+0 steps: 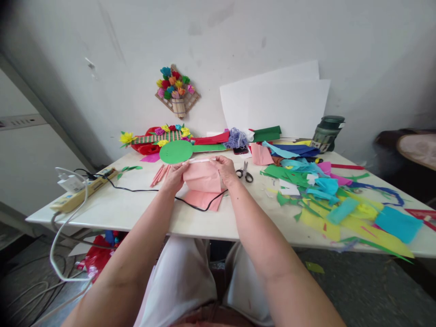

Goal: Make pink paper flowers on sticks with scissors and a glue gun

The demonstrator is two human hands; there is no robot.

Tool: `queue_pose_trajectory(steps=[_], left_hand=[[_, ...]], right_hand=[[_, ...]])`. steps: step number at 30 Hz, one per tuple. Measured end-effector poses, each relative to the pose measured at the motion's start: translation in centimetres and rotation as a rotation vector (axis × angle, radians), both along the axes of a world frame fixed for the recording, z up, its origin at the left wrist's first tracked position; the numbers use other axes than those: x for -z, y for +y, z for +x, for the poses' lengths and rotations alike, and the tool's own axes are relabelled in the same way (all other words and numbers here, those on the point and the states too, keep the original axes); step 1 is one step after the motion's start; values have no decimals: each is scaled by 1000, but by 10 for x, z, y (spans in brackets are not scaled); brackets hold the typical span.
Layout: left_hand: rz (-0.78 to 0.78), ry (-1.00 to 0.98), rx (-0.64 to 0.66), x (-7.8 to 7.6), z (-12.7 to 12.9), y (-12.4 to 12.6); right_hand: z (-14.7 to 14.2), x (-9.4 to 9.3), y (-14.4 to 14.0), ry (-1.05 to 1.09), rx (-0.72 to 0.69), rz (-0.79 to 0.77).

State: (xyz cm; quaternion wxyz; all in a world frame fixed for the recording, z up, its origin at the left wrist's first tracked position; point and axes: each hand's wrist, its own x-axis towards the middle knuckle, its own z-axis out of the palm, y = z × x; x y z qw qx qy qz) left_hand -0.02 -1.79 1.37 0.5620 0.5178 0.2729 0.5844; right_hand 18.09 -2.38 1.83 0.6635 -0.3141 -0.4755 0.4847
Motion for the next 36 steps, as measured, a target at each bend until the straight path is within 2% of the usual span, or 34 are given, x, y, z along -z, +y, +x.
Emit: queue_pose_trajectory(steps=[6, 15, 22, 30, 36], left_hand=[[26, 57, -79, 3, -2, 4], [30, 18, -70, 5, -1, 5], [34, -25, -40, 3, 0, 4], [26, -55, -31, 2, 0, 3], [25, -88, -42, 3, -2, 3]], right_hand=[[4, -4, 0, -58, -18, 16], [6, -5, 2, -170, 80, -23], [5, -5, 1, -161, 98, -28], [8, -3, 2, -175, 79, -5], [8, -4, 0, -138, -5, -28]])
